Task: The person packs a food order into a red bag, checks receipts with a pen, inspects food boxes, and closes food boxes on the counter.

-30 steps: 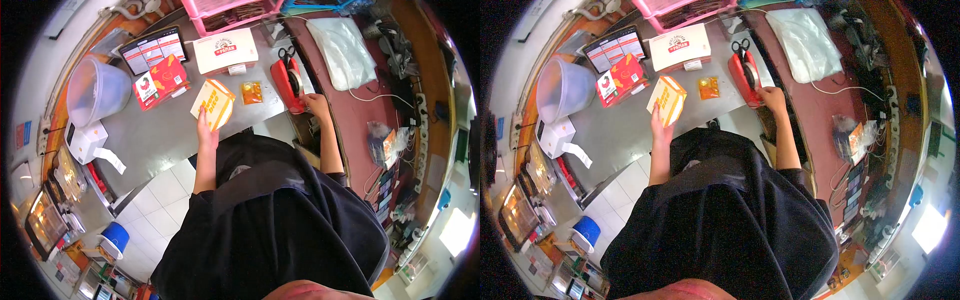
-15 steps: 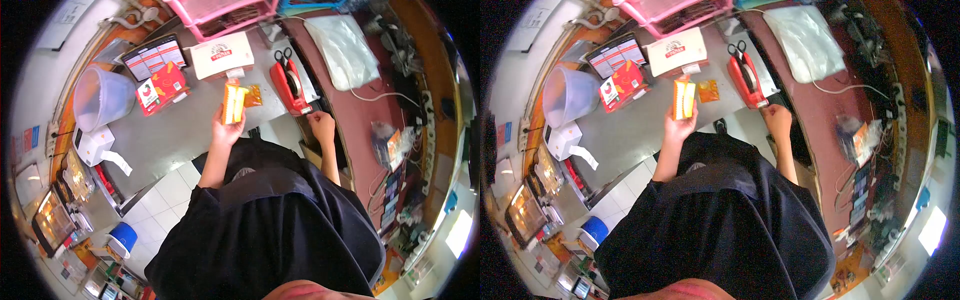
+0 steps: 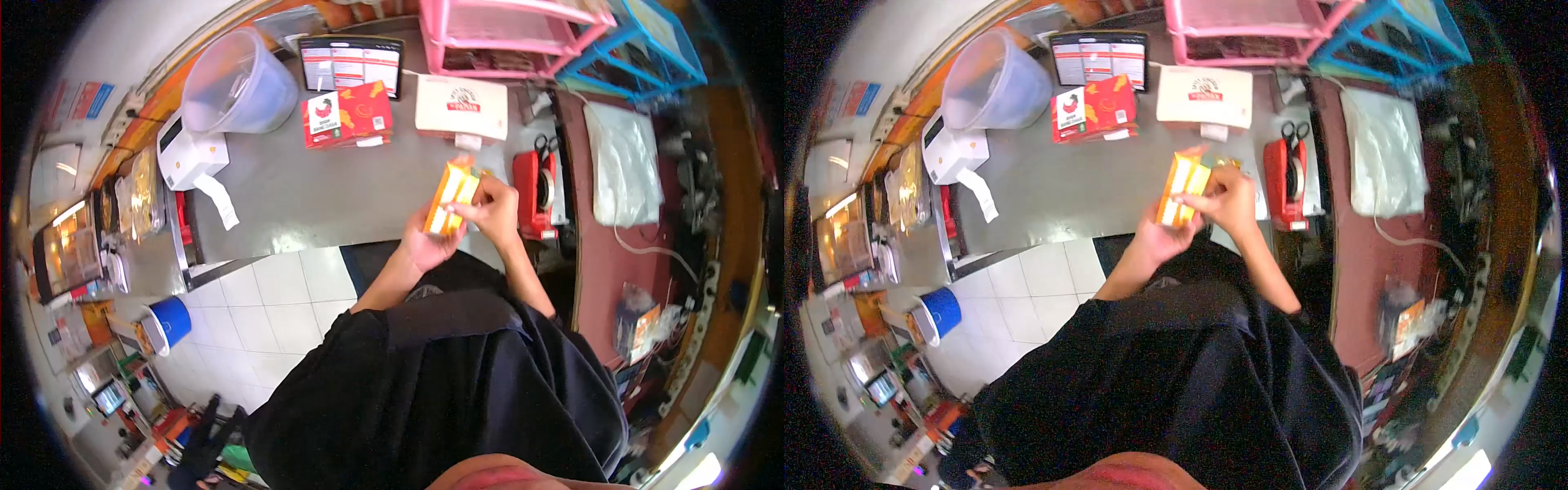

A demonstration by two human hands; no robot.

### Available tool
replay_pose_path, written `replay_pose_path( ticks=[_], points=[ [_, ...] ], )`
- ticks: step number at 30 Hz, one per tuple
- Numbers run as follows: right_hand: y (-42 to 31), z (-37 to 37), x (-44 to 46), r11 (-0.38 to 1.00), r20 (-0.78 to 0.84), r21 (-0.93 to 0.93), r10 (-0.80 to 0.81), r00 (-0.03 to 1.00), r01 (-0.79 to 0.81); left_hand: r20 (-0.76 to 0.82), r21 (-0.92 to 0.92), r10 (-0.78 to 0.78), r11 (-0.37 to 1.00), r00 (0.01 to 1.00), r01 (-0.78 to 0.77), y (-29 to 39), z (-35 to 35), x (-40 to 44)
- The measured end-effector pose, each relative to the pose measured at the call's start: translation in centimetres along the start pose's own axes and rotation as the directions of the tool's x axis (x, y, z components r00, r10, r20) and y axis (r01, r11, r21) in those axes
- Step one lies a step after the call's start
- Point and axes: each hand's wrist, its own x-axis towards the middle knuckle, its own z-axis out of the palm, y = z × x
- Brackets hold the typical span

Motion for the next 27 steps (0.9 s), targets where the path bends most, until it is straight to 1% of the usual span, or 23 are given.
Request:
replay_pose_path(
  ticks=[1,2,3,4,6,7,8,9,10,11,12,13,14,15,16,18,19,21,22,23,25,27],
  points=[
    [0.9,0.5,0.4,0.995,0.024,0.054,-0.089,0.996,0.088,-0.014,-0.174,-0.095,0.980,0.995,0.091,0.2,-0.4,-0.5],
    [1.8,1.0,0.7,0.979,0.044,0.115,-0.171,0.984,0.165,-0.013,-0.344,-0.194,0.922,0.981,0.178,0.4,-0.4,-1.3],
    [1.9,1.2,1.0,0.989,0.136,0.060,-0.146,0.980,0.139,-0.039,-0.435,-0.178,0.889,0.983,0.144,0.7,-0.7,-2.3],
    [3.0,1.8,1.4,0.996,0.166,-0.040,-0.078,0.983,0.086,-0.012,-0.360,-0.073,0.931,0.997,0.064,1.3,-0.9,-3.4],
    [6.0,4.0,2.3,0.969,0.197,-0.245,0.063,0.978,-0.013,0.063,-0.214,0.128,0.970,0.990,-0.112,3.5,-1.7,-6.1],
    [6.5,5.2,3.1,0.971,0.139,-0.233,0.086,0.987,-0.052,-0.006,0.104,0.243,0.965,0.970,-0.241,6.3,-4.5,-7.5],
    [4.4,6.2,4.6,0.973,0.203,-0.229,0.018,0.979,0.029,-0.046,0.412,0.374,0.852,0.926,-0.324,8.4,-7.0,-8.7],
    [1.1,7.5,6.2,0.970,0.267,-0.219,-0.043,0.963,0.104,-0.306,0.745,0.589,0.637,0.748,-0.197,8.4,-5.3,-9.0],
    [-1.4,9.0,8.4,0.908,0.317,-0.212,-0.286,0.904,0.361,-0.161,0.943,0.760,0.307,0.630,-0.130,9.3,-6.1,-8.7],
    [-3.3,11.1,10.8,0.784,0.362,-0.187,-0.505,0.783,0.592,0.040,0.999,0.852,-0.051,0.521,0.007,10.3,-7.7,-8.1],
    [-4.6,13.7,13.1,0.645,0.406,-0.323,-0.566,0.717,0.692,0.267,0.904,0.854,-0.382,0.446,0.190,10.6,-8.8,-7.9],
    [-5.4,16.1,15.6,0.470,0.454,-0.442,-0.617,0.642,0.764,0.169,0.841,0.887,-0.357,0.430,0.407,9.3,-4.9,-7.9],
    [-5.1,18.0,17.9,0.484,0.586,-0.432,-0.491,0.645,0.761,0.189,0.749,0.886,-0.409,0.424,0.521,9.6,-5.0,-7.7],
    [-4.6,20.0,19.8,0.499,0.699,-0.427,-0.347,0.625,0.754,0.206,0.639,0.881,-0.450,0.425,0.624,10.1,-5.3,-7.6],
    [-4.5,21.4,20.7,0.510,0.790,-0.426,-0.193,0.582,0.747,0.222,0.515,0.875,-0.479,0.430,0.711,10.6,-5.5,-7.8],
    [-7.0,22.2,20.4,0.556,0.768,-0.496,-0.077,0.635,0.667,0.415,0.602,0.864,-0.495,0.284,0.627,10.7,-5.6,-8.9],
    [-8.6,22.4,20.3,0.569,0.752,-0.534,-0.020,0.659,0.626,0.502,0.637,0.843,-0.513,0.195,0.576,10.8,-5.6,-9.1],
    [-11.6,24.2,17.4,0.573,0.772,-0.497,-0.051,0.634,0.651,0.548,0.720,0.835,-0.504,0.055,0.478,9.8,-4.5,-11.0],
    [-12.0,26.3,15.9,0.617,0.821,-0.433,-0.032,0.570,0.657,0.557,0.754,0.830,-0.499,-0.012,0.427,9.0,-4.4,-12.0],
    [-12.0,28.7,14.1,0.661,0.864,-0.368,-0.018,0.504,0.654,0.598,0.715,0.800,-0.505,-0.049,0.483,8.4,-5.0,-12.8],
    [-11.5,33.3,10.6,0.625,0.882,-0.360,-0.015,0.471,0.693,0.697,0.623,0.707,-0.517,-0.117,0.587,8.7,-5.7,-13.7],
    [-7.8,36.0,8.8,0.630,0.880,-0.272,-0.143,0.453,0.728,0.761,0.580,0.627,-0.541,-0.167,0.609,9.8,-5.0,-14.3]
  ],
)
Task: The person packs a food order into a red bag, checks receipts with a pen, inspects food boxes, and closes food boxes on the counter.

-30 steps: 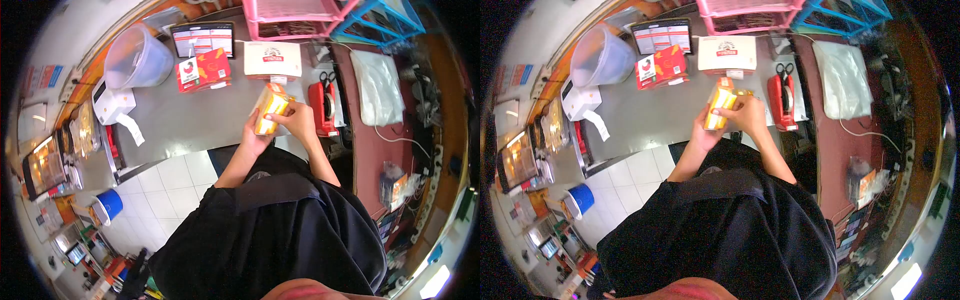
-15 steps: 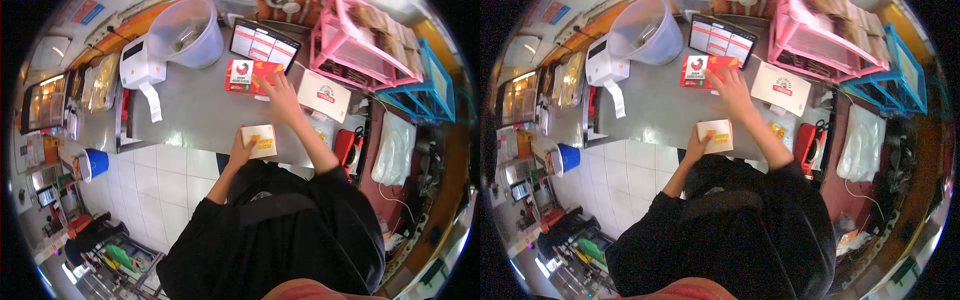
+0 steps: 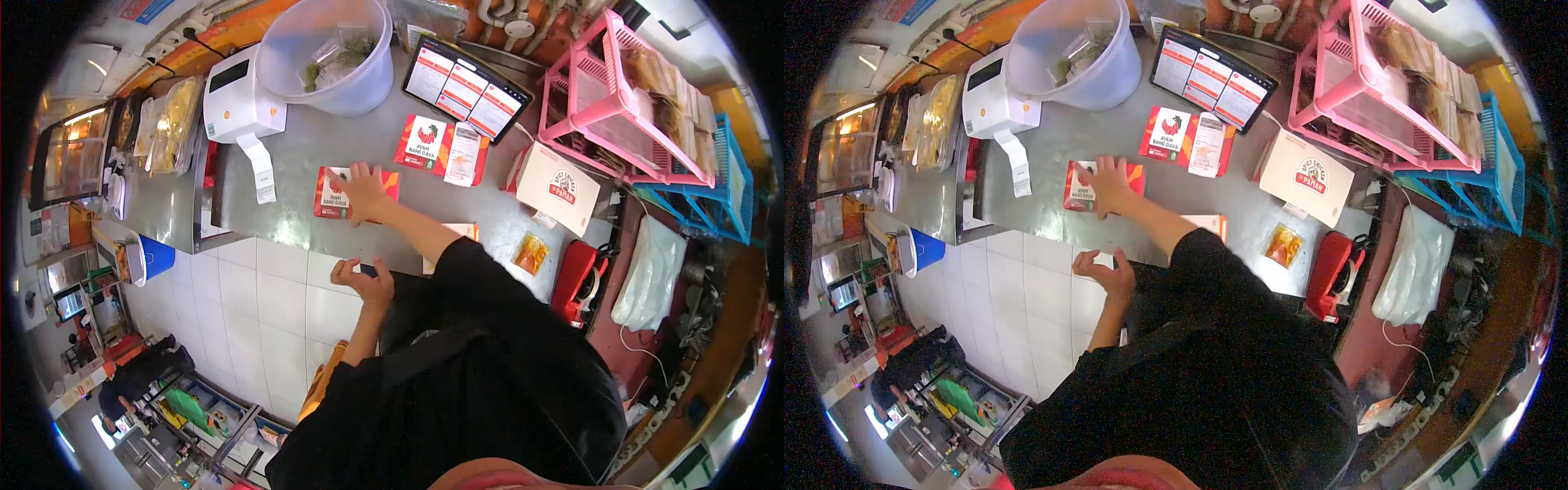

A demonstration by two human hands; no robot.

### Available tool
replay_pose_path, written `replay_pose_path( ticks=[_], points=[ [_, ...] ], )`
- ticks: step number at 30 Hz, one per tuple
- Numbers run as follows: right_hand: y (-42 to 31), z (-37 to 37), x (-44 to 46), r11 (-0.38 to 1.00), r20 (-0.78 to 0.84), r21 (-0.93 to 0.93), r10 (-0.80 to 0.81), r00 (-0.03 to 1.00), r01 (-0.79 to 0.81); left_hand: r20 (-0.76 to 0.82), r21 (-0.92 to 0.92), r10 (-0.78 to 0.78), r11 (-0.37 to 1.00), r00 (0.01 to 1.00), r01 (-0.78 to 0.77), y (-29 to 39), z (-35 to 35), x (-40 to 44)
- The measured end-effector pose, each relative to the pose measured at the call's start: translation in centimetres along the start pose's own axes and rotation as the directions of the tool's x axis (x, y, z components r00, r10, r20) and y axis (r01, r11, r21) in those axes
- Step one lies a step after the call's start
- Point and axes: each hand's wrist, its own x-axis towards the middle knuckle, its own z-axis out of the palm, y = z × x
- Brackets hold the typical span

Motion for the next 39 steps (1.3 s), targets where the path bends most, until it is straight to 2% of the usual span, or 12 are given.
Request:
replay_pose_path(
  ticks=[2,4,6,7,9,12,13,19,22,25,28,39],
  points=[
    [0.9,1.1,-0.4,0.990,-0.083,0.121,-0.059,0.995,0.069,-0.091,-0.023,0.051,0.998,0.995,-0.054,0.6,0.0,2.1],
    [4.9,-2.9,-3.4,0.938,-0.183,0.325,0.184,0.966,-0.117,-0.081,-0.081,0.154,0.984,0.985,-0.160,-0.5,1.6,4.1],
    [13.7,-3.8,-5.0,0.860,-0.296,0.138,0.509,0.808,-0.491,0.218,-0.395,0.170,0.916,0.961,-0.073,-0.9,5.2,7.2],
    [16.0,-4.5,-6.4,0.814,-0.512,-0.084,0.460,0.725,-0.575,0.337,-0.415,0.337,0.891,0.879,-0.183,1.9,6.0,11.8],
    [20.2,-4.3,-7.1,0.865,-0.256,0.128,0.502,0.826,-0.486,0.513,-0.398,0.457,0.877,0.727,-0.270,3.0,10.1,15.2],
    [21.2,-5.1,-7.8,0.933,-0.455,0.201,0.360,0.815,-0.299,0.665,-0.314,0.484,0.872,0.569,-0.375,2.0,16.4,16.7],
    [21.0,-5.4,-8.2,0.921,-0.408,0.269,0.374,0.833,-0.281,0.724,-0.280,0.460,0.877,0.514,-0.392,1.5,17.6,16.3],
    [18.6,-6.2,-10.3,0.812,-0.167,0.530,0.384,0.908,-0.246,0.723,-0.224,0.460,0.862,0.516,-0.455,0.9,18.3,15.8],
    [18.9,-4.8,-10.1,0.771,-0.204,0.613,0.363,0.909,-0.171,0.735,-0.215,0.449,0.865,0.509,-0.453,0.8,18.5,15.7],
    [17.9,-5.9,-9.5,0.903,-0.229,0.407,0.249,0.941,-0.140,0.741,-0.231,0.455,0.863,0.493,-0.449,0.8,18.1,16.0],
    [19.1,-5.5,-8.5,0.900,-0.108,0.343,0.324,0.940,-0.271,0.731,-0.195,0.431,0.875,0.529,-0.444,0.6,18.7,15.5],
    [20.0,-6.0,-8.1,0.893,-0.007,0.379,0.265,0.964,-0.243,0.742,-0.127,0.390,0.881,0.546,-0.456,1.0,18.6,15.3]
  ],
)
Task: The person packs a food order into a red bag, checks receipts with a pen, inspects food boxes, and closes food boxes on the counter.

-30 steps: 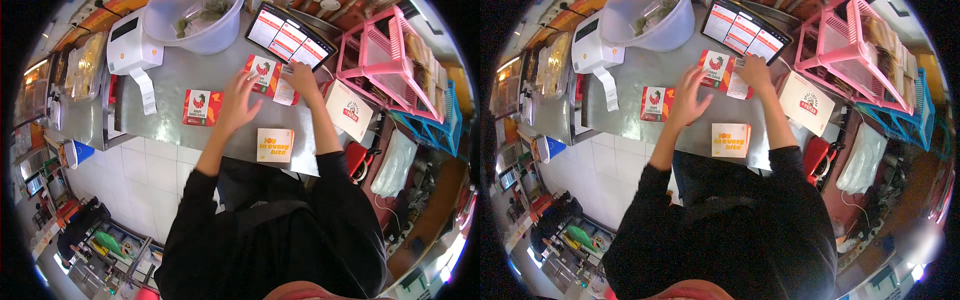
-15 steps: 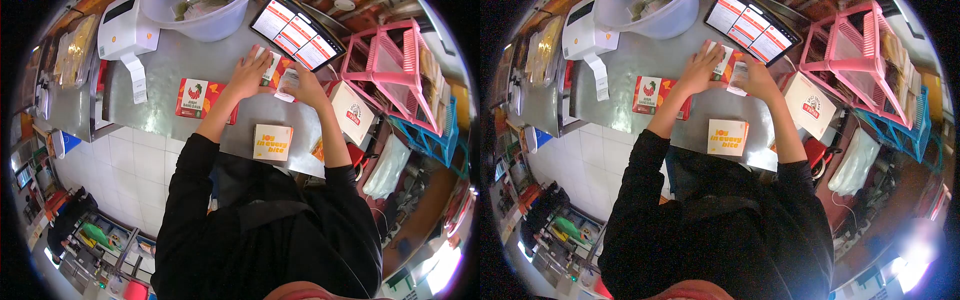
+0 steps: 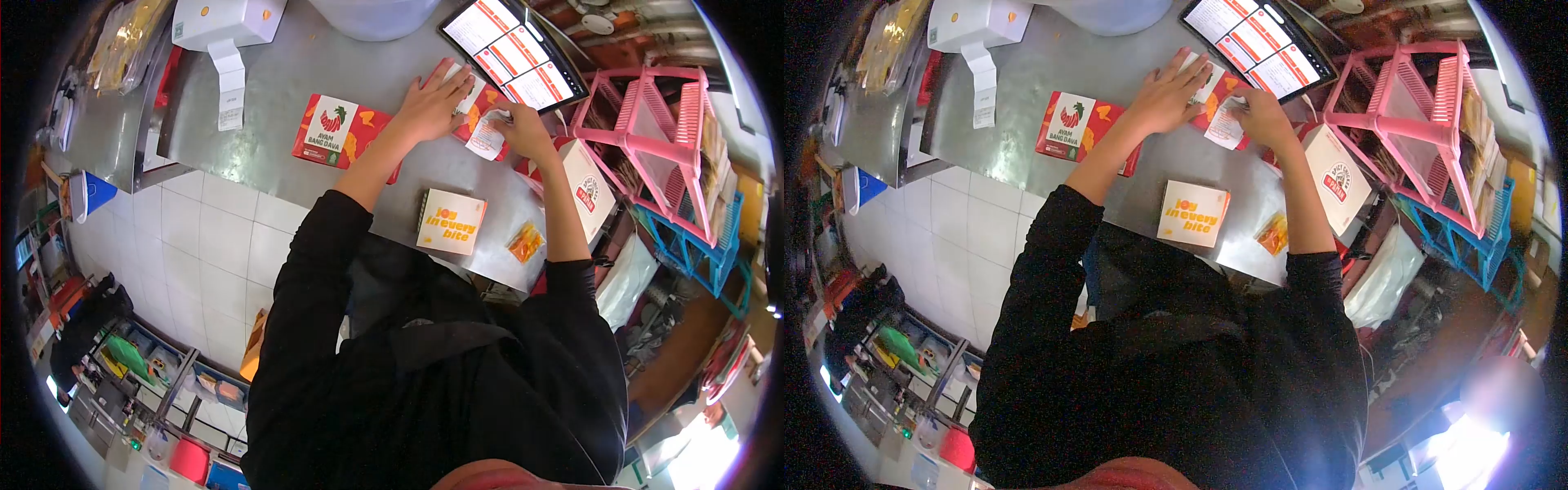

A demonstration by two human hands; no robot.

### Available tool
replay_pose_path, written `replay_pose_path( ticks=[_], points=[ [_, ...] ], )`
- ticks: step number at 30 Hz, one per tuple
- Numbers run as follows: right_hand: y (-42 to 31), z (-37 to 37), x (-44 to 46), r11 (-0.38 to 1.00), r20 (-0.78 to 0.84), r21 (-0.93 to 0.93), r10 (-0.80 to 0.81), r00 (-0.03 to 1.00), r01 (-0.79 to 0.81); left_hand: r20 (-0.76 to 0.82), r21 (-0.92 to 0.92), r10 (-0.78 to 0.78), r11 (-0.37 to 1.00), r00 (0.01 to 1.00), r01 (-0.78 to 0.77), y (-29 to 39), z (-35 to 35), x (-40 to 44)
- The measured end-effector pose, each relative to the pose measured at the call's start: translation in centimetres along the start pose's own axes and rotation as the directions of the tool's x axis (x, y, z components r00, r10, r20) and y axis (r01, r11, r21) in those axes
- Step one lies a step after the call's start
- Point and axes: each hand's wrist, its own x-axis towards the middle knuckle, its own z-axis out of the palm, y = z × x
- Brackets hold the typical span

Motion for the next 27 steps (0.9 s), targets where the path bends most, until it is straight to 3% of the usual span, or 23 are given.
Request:
replay_pose_path(
  ticks=[3,6,9,12,15,18,19,22,27],
  points=[
    [0.3,0.0,0.1,1.000,0.008,0.002,-0.008,1.000,0.008,0.016,-0.006,-0.007,1.000,1.000,0.007,0.1,-0.2,0.0],
    [0.0,-1.0,0.3,0.999,0.146,0.052,-0.014,0.989,0.006,0.036,0.019,-0.011,1.000,0.999,0.010,0.1,-0.2,0.1],
    [1.8,-1.1,0.4,0.945,0.202,0.321,-0.135,0.970,0.065,0.027,0.007,0.000,1.000,1.000,0.000,-0.1,0.2,0.3],
    [-0.9,-1.6,-1.4,0.980,-0.036,0.160,-0.117,0.992,0.122,0.017,-0.008,0.006,1.000,1.000,-0.006,-0.1,0.4,0.2],
    [1.7,-1.4,-0.1,0.971,0.199,0.013,-0.236,0.951,0.239,0.030,0.002,0.003,1.000,1.000,-0.003,0.0,0.3,0.3],
    [2.5,-3.8,-0.5,0.906,0.233,0.202,-0.412,0.881,0.371,0.038,0.025,0.003,1.000,0.999,-0.004,0.0,0.5,0.3],
    [2.7,-4.8,-0.4,0.957,0.344,0.164,-0.283,0.895,0.239,0.036,0.032,0.003,0.999,0.999,-0.004,0.0,0.7,0.3],
    [2.3,-6.9,-0.9,0.967,0.509,0.139,-0.256,0.822,0.215,0.034,0.053,0.003,0.999,0.999,-0.005,0.0,0.6,0.3],
    [2.7,-9.7,-1.9,0.959,0.566,0.225,-0.273,0.778,0.173,-0.006,0.057,0.013,0.998,1.000,-0.013,-0.1,0.8,0.1]
  ],
)
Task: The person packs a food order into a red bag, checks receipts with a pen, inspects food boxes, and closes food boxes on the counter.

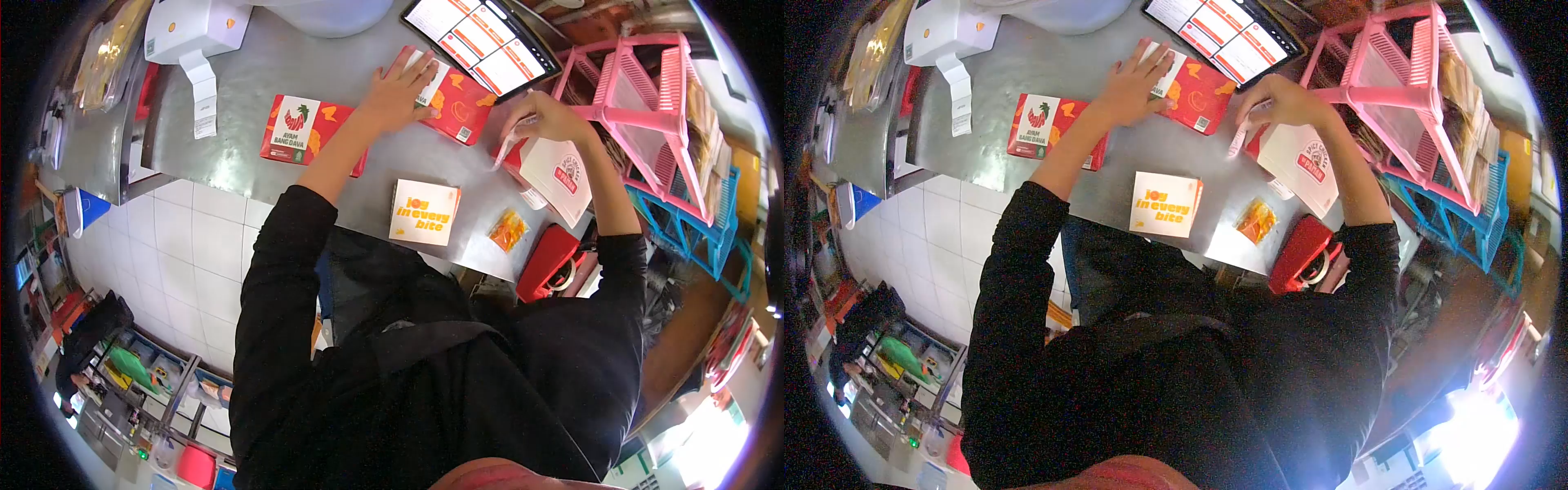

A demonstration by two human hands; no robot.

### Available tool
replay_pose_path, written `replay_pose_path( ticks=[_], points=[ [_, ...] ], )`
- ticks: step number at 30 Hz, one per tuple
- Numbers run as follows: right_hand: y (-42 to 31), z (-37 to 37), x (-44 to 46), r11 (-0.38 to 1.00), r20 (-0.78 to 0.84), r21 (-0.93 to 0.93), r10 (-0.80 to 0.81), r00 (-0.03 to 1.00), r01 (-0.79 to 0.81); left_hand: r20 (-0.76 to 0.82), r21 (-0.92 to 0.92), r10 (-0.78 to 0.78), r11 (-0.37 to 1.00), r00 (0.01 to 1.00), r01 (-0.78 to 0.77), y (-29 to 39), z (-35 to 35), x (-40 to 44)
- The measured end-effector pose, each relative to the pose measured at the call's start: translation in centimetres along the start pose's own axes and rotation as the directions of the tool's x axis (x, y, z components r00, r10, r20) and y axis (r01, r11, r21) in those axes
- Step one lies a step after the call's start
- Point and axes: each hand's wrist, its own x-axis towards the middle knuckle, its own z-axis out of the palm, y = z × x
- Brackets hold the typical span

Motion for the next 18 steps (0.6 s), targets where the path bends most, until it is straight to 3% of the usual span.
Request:
replay_pose_path(
  ticks=[3,4,7,8,9,11,14,16,18],
  points=[
    [-1.9,-0.8,-2.8,0.995,-0.108,0.092,-0.040,0.993,0.050,-0.021,0.018,0.016,1.000,1.000,-0.015,-0.5,0.6,0.5],
    [-3.1,-0.5,-3.4,0.992,-0.068,0.119,-0.032,0.997,0.039,-0.015,0.024,0.018,1.000,1.000,-0.018,-0.6,1.1,0.3],
    [-8.1,5.1,-2.2,0.977,-0.020,-0.013,-0.212,0.977,0.211,-0.058,-0.002,0.050,0.999,0.997,-0.050,-0.8,0.9,0.1],
    [-8.3,7.4,-0.7,0.969,0.038,0.021,-0.247,0.968,0.247,-0.013,-0.023,0.020,1.000,1.000,-0.020,-0.2,-0.2,0.1],
    [-7.9,9.7,1.2,0.958,0.093,0.046,-0.286,0.954,0.283,-0.118,-0.170,0.009,0.985,0.993,-0.029,0.3,-0.7,-0.4],
    [-6.9,12.5,5.1,0.961,0.190,-0.145,-0.205,0.960,0.234,-0.313,-0.443,-0.052,0.891,0.948,-0.098,1.8,-2.3,-2.2],
    [-5.5,14.0,8.6,0.982,0.324,-0.134,-0.087,0.942,0.136,-0.448,-0.694,-0.409,0.719,0.795,-0.021,7.7,-5.3,-10.2],
    [-4.2,15.3,9.8,0.968,0.324,-0.227,-0.026,0.946,0.105,-0.422,-0.659,-0.560,0.730,0.713,0.183,10.5,-2.8,-15.7],
    [-4.2,15.8,10.1,0.947,0.285,-0.308,-0.002,0.959,0.093,-0.380,-0.560,-0.445,0.808,0.811,0.181,12.2,0.4,-19.5]
  ],
)
